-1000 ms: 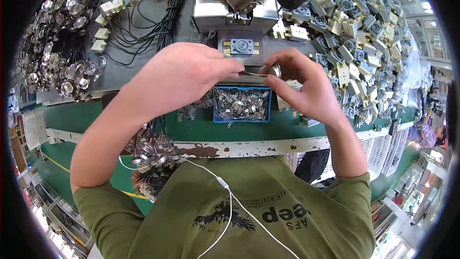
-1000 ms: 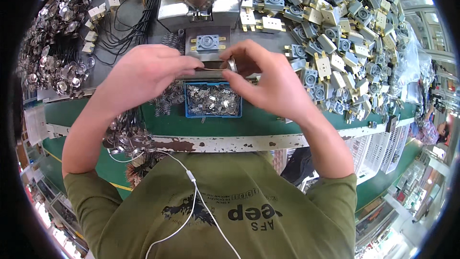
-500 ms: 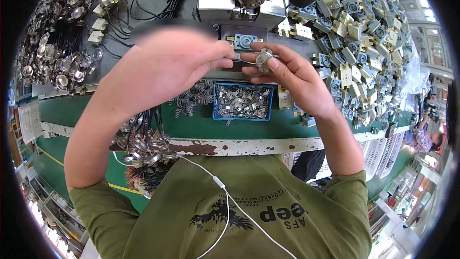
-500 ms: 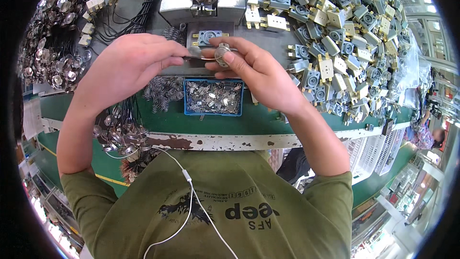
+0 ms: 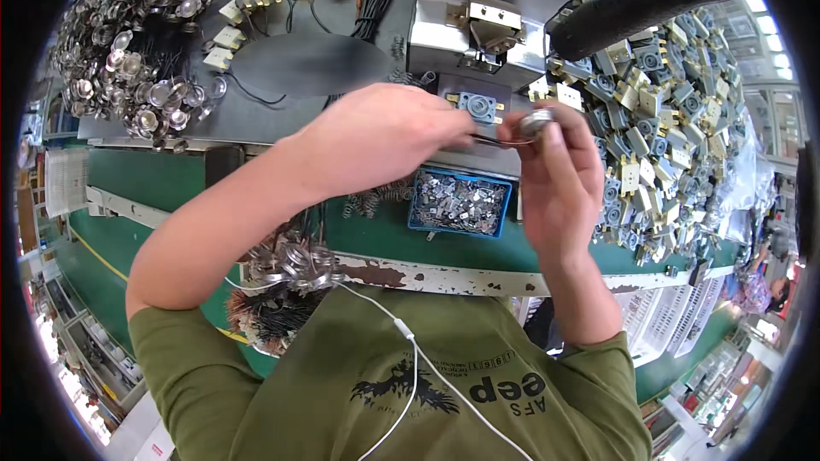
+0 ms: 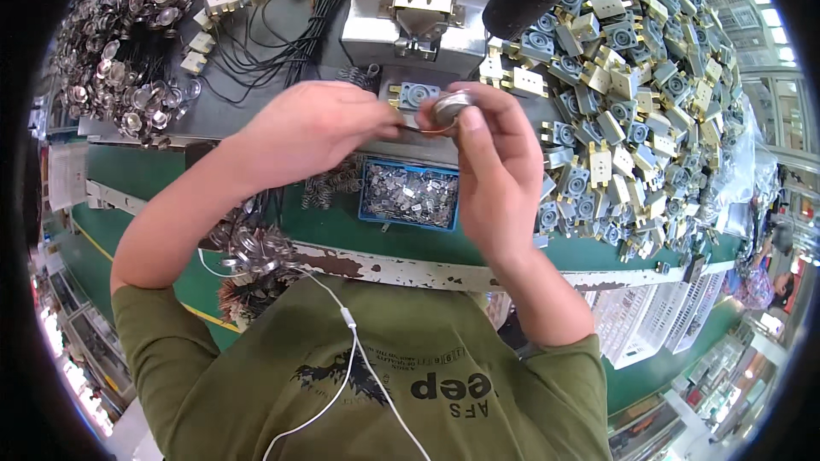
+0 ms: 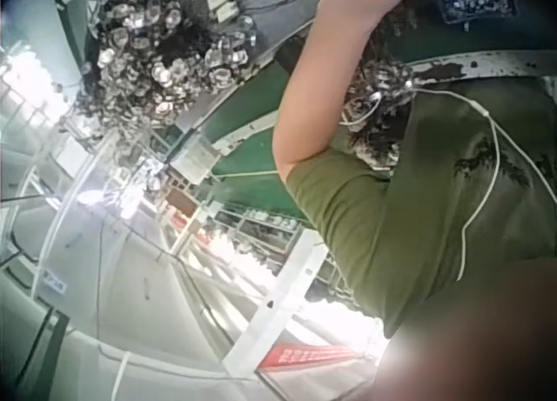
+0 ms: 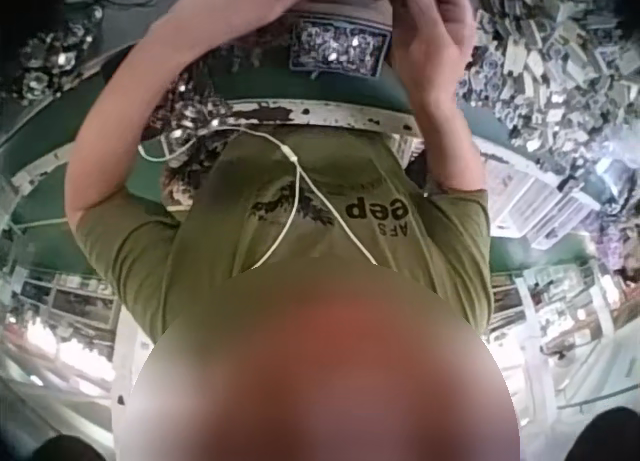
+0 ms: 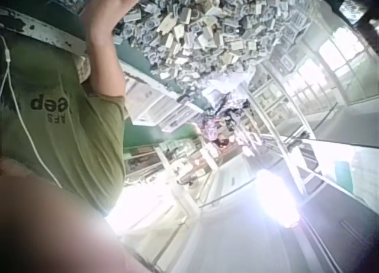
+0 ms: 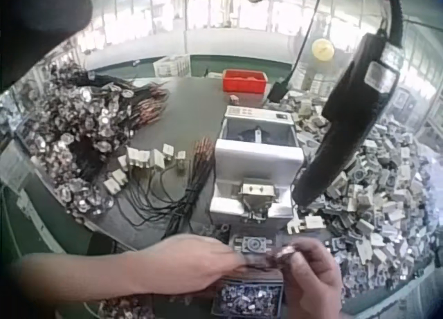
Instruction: Assembling small electronic motors at a factory workstation using a specialized assembly tool.
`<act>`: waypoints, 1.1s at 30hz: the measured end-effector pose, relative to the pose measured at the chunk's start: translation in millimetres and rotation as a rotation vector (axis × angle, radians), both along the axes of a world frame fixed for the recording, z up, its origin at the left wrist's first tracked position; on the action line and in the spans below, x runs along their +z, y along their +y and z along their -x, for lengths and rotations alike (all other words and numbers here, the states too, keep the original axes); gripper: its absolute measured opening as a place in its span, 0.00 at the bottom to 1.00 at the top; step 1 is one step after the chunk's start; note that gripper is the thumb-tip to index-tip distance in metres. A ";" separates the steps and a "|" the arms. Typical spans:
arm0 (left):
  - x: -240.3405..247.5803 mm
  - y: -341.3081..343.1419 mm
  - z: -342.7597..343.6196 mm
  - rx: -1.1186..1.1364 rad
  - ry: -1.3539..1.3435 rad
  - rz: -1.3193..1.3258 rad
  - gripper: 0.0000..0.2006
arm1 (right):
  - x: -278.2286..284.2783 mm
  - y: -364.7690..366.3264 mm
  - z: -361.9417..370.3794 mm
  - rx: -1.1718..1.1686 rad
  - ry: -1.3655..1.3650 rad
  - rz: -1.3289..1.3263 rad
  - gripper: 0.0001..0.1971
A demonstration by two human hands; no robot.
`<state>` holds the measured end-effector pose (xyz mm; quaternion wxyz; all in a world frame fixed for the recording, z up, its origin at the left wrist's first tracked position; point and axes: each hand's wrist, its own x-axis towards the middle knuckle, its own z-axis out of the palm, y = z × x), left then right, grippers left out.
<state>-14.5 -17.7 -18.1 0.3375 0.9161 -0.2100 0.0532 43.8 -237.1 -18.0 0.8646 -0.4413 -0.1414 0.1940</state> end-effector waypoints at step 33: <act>16.2 2.7 -22.6 0.116 0.081 -0.093 0.16 | 34.8 -24.6 -54.5 -0.198 -0.802 0.507 0.20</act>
